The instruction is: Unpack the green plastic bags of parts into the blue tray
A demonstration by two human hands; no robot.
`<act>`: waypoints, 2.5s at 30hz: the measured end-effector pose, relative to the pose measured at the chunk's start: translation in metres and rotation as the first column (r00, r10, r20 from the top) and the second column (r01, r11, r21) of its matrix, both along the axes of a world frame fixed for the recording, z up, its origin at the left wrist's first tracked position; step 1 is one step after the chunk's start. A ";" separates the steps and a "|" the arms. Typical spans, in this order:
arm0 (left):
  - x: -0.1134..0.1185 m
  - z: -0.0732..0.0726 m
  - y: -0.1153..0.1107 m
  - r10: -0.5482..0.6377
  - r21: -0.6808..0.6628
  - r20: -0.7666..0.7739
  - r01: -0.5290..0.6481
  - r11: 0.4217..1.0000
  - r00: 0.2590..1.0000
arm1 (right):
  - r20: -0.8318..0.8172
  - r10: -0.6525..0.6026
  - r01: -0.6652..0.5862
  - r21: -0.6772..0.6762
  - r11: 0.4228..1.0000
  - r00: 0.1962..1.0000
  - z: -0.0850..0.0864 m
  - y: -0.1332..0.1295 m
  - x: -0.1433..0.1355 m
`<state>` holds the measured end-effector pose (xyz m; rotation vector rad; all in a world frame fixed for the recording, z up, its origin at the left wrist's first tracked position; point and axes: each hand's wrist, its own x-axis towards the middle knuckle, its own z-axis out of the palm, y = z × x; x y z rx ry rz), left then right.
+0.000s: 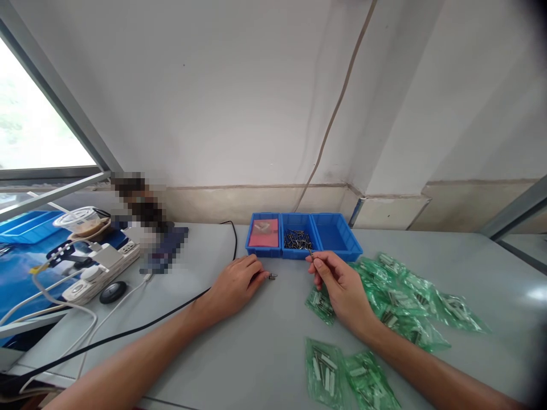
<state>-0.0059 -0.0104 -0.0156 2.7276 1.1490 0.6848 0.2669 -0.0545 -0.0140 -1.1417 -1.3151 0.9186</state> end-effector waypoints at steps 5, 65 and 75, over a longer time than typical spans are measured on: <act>0.000 -0.001 0.000 -0.001 -0.003 0.005 0.001 1.000 1.000 | 0.106 -0.017 0.013 0.033 0.999 0.994 -0.001 -0.003 0.000; 0.004 0.004 -0.007 -0.056 -0.040 0.003 0.056 0.998 0.998 | -0.164 0.009 -0.036 -0.166 0.985 0.986 0.009 0.005 -0.005; 0.007 0.004 -0.012 -0.122 -0.046 0.032 0.123 0.991 0.992 | -0.132 0.044 -0.063 -0.149 0.987 0.990 0.014 0.010 -0.005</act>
